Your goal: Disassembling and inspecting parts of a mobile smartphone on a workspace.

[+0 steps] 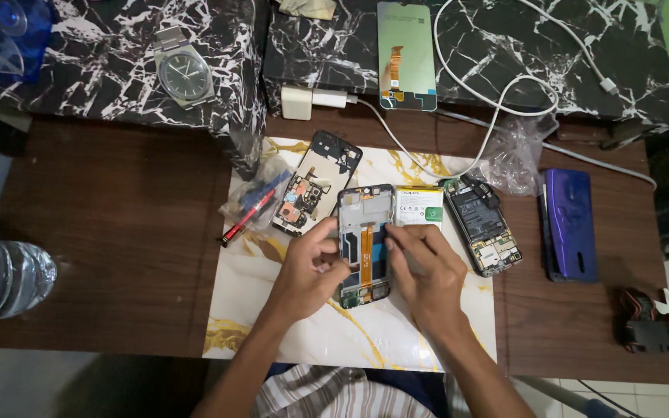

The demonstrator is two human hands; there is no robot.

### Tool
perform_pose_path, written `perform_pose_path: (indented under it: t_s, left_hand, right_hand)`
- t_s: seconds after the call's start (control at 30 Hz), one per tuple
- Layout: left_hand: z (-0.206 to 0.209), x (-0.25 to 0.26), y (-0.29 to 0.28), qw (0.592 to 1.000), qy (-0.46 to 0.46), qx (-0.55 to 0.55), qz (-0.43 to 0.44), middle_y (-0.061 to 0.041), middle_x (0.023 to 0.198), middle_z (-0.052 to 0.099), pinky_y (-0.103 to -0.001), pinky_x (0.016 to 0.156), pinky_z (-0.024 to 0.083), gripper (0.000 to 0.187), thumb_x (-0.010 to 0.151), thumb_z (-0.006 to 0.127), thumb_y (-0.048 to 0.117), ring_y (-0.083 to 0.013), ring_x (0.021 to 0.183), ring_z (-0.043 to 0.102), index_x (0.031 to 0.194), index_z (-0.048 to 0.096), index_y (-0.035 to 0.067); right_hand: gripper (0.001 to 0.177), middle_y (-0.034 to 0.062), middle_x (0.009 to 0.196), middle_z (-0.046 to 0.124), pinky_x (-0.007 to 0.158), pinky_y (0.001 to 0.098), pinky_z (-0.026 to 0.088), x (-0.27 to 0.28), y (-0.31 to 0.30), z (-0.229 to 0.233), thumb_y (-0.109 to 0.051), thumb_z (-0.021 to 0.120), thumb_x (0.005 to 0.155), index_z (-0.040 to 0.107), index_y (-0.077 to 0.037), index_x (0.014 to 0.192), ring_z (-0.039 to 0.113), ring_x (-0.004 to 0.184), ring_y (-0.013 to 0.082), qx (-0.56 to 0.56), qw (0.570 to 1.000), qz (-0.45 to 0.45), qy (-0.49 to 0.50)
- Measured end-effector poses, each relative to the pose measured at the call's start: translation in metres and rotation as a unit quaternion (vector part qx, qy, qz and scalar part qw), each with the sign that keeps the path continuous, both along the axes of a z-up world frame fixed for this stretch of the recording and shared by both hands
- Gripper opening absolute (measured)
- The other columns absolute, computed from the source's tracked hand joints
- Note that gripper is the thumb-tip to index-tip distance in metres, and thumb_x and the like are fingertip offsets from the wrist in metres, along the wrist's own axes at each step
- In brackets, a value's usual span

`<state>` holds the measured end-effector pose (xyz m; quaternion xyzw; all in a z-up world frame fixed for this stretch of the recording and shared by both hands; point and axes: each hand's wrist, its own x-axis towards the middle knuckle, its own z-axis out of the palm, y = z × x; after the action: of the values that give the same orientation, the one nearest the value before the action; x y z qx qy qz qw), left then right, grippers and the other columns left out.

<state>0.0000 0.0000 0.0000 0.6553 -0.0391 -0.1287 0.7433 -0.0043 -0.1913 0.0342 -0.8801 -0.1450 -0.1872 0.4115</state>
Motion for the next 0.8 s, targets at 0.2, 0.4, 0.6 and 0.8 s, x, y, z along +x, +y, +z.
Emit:
perform_pose_path:
  t_s: [0.2,0.4,0.6,0.8]
  left_hand:
    - [0.002,0.000,0.001,1.000,-0.010,-0.018,-0.008,-0.006,0.091,0.076,-0.021,0.065,0.048,0.046,0.082,0.056,-0.007,-0.0033,0.077,0.061,0.128,0.058,-0.001]
    - [0.000,0.001,0.001,1.000,-0.015,-0.026,-0.007,-0.008,0.093,0.076,-0.022,0.068,0.053,0.048,0.082,0.057,-0.007,-0.0052,0.080,0.066,0.130,0.056,-0.002]
    - [0.003,0.001,-0.001,1.000,0.010,-0.023,-0.007,-0.008,0.092,0.077,-0.022,0.063,0.053,0.052,0.081,0.056,-0.007,-0.0048,0.077,0.066,0.133,0.055,-0.002]
    - [-0.002,0.000,0.000,1.000,0.004,-0.010,-0.006,-0.007,0.093,0.076,-0.020,0.061,0.046,0.053,0.083,0.057,-0.007,-0.0033,0.075,0.061,0.136,0.057,-0.004]
  right_hand:
    - [0.030,0.0116,0.100,0.070,0.080,0.0296,0.057,-0.001,0.001,-0.003,0.005,0.074,0.089,0.074,-0.001,0.118,0.071,0.090,0.0203,0.003,1.000,-0.012,-0.015]
    - [0.029,0.0110,0.099,0.070,0.079,0.0288,0.057,0.000,0.000,-0.005,0.005,0.074,0.089,0.074,-0.002,0.117,0.071,0.089,0.0198,0.007,1.000,-0.007,-0.021]
    - [0.023,0.0105,0.096,0.068,0.077,0.0300,0.056,0.000,0.001,0.000,0.005,0.074,0.090,0.074,-0.001,0.112,0.071,0.088,0.0199,0.015,1.000,-0.006,-0.015]
    - [0.021,0.0098,0.094,0.068,0.077,0.0303,0.056,0.001,-0.001,0.004,0.005,0.071,0.090,0.074,-0.001,0.110,0.071,0.086,0.0193,0.014,1.000,0.012,-0.005]
